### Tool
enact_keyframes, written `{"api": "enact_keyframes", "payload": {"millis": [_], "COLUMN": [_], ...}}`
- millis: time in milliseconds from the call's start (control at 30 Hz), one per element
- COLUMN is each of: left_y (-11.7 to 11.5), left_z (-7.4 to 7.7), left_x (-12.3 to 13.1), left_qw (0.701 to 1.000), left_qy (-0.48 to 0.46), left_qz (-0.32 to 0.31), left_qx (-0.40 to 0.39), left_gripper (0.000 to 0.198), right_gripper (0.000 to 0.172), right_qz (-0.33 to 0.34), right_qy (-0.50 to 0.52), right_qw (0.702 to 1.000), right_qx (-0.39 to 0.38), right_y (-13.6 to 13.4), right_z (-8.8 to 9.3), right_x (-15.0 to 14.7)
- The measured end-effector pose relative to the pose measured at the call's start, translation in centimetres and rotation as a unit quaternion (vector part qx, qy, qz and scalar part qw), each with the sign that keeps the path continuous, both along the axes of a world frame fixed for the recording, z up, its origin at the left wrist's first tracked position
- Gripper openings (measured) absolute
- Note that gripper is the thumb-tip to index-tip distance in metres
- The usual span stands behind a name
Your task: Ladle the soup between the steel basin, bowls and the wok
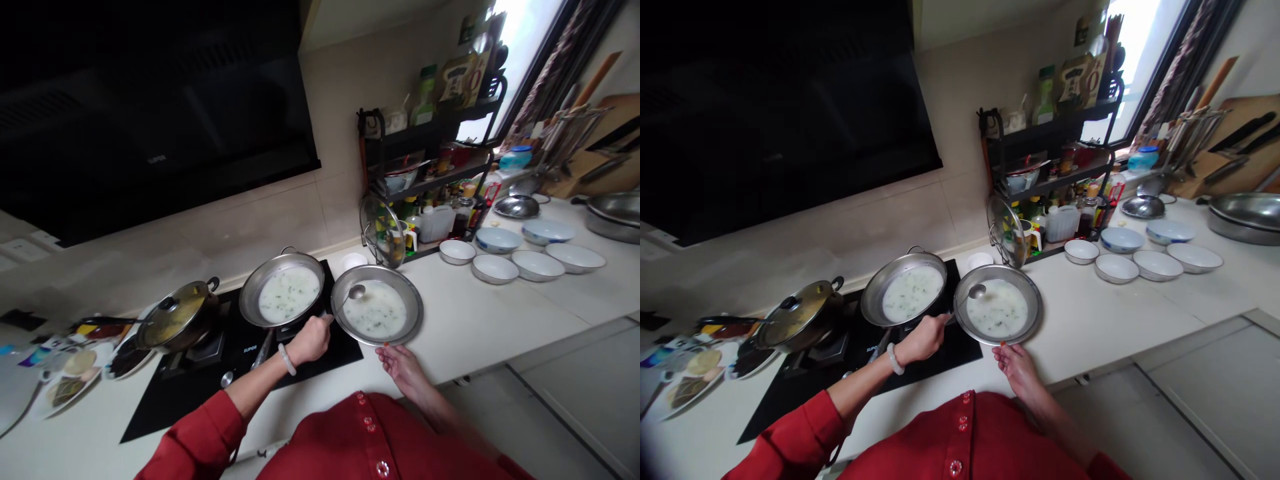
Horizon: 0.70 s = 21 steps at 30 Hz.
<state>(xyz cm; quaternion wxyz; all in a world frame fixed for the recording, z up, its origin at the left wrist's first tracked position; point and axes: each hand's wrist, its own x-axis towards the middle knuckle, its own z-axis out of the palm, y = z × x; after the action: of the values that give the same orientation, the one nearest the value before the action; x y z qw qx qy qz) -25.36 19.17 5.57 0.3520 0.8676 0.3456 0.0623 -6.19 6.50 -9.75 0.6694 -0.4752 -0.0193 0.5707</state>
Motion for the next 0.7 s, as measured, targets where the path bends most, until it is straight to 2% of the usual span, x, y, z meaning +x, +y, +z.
{"api": "enact_keyframes", "payload": {"millis": [67,100,167,267,333,433,500,700], "left_y": [0.4,0.7,1.3,2.5,3.5,4.8,5.5,6.3], "left_z": [0.8,1.4,2.7,4.3,4.8,4.4,3.7,1.6], "left_x": [-0.6,-1.0,-2.2,-4.9,-6.9,-9.7,-11.1,-12.4], "left_qw": [0.989,0.97,0.91,0.839,0.813,0.8,0.802,0.839], "left_qy": [-0.053,-0.089,-0.167,-0.27,-0.304,-0.306,-0.287,-0.181], "left_qz": [0.069,0.112,0.182,0.247,0.284,0.327,0.355,0.4], "left_qx": [-0.119,-0.197,-0.333,-0.403,-0.407,-0.399,-0.385,-0.322], "left_gripper": [0.014,0.014,0.017,0.018,0.017,0.013,0.01,0.01], "right_gripper": [0.027,0.027,0.027,0.026,0.025,0.026,0.026,0.028], "right_qz": [0.003,0.003,0.006,0.011,0.017,0.024,0.026,0.017], "right_qy": [0.003,0.004,0.005,0.0,-0.007,-0.016,-0.018,-0.003], "right_qw": [1.0,1.0,1.0,1.0,1.0,1.0,1.0,1.0], "right_qx": [0.002,0.002,0.0,0.0,0.001,-0.002,-0.001,-0.002], "right_y": [0.0,0.0,-0.1,-0.1,-0.1,0.0,0.0,0.0], "right_z": [0.0,0.0,0.1,0.0,-0.1,-0.3,-0.3,0.1], "right_x": [0.0,0.1,0.1,0.2,0.3,0.4,0.4,0.3]}}
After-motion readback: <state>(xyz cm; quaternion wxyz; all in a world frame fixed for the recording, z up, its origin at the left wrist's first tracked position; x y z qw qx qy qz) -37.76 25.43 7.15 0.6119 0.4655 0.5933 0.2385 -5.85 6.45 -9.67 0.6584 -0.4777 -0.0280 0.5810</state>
